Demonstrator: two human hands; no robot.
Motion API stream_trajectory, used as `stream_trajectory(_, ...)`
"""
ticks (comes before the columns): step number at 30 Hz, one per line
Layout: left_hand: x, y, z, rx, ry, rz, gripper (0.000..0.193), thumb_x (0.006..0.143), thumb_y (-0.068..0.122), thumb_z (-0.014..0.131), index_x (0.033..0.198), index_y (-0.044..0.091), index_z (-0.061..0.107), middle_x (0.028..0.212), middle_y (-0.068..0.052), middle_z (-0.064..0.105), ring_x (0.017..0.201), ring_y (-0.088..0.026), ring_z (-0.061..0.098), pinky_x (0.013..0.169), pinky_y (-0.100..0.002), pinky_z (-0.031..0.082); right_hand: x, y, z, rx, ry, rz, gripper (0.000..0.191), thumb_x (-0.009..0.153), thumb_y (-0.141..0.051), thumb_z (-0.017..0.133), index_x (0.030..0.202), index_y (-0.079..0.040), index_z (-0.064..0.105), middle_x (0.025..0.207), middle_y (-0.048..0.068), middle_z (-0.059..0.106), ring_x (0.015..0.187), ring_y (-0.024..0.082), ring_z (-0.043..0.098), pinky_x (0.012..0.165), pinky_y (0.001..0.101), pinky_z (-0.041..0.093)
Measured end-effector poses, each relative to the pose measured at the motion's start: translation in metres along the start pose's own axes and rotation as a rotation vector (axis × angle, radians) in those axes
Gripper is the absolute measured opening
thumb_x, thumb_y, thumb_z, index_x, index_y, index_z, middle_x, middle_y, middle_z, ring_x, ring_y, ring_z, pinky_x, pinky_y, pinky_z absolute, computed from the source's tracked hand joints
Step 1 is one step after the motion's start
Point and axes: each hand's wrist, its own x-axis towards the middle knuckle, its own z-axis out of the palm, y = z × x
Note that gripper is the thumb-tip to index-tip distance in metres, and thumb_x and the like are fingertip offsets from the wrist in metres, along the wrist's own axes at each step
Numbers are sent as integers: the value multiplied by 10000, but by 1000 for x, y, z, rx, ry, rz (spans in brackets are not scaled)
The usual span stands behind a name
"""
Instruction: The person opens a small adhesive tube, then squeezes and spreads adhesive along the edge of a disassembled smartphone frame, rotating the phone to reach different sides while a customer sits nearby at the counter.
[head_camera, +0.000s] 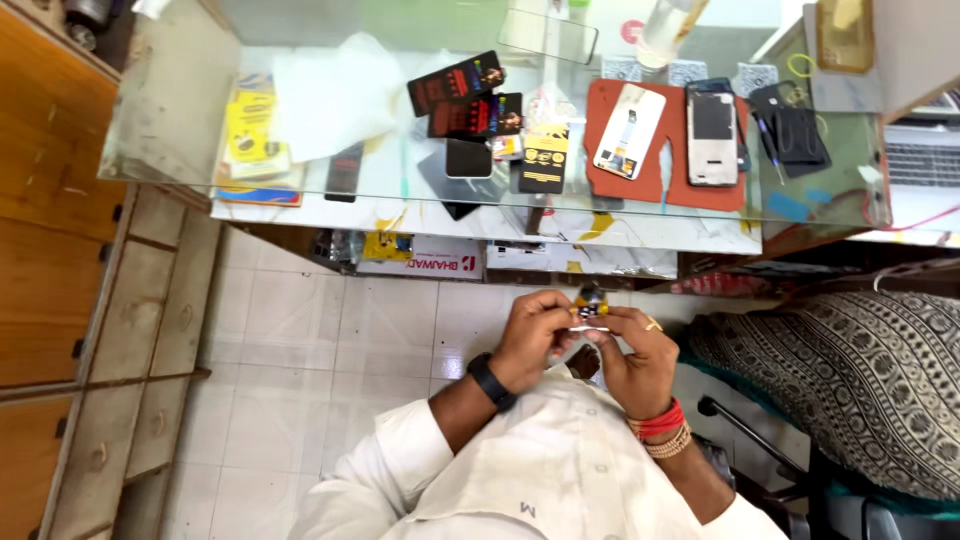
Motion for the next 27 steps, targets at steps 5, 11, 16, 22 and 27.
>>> stream_trajectory(5,-2,-6,-4,-25,-72,31,81,946,37,624,897,21,686,740,-60,693,583,-106,648,491,-247,505,-8,7,7,-32,87,-26,155,831,-12,796,972,-14,732,999,159,707,899,269,693,796,325,533)
stream_trajectory(11,12,27,-7,255,-133,245,107,987,129,693,998,22,701,783,-23,685,615,-71,610,532,-227,493,23,23,17,62,114,108,107,885,3,794,935,14,700,905,109,720,752,181,639,706,297,513)
stream_trajectory(16,53,83,-27,855,232,721,149,878,125,771,970,11,742,789,-43,704,649,-161,667,588,-330,534,92,60,42,54,71,248,189,878,-84,813,941,-19,647,825,80,718,717,133,686,654,283,535)
stream_trajectory(22,116,145,-48,1495,387,1032,218,857,121,759,1044,21,711,1042,-114,646,954,-316,589,832,-438,494,184,106,62,-329,-38,120,211,905,-221,821,912,-47,700,823,95,745,698,267,704,614,400,524)
stream_trajectory(27,156,161,-47,1738,351,995,128,854,90,721,974,73,683,979,-79,623,952,-290,582,807,-437,468,255,127,74,-386,-194,135,235,921,-283,797,949,-66,710,824,96,746,735,316,712,615,448,527)
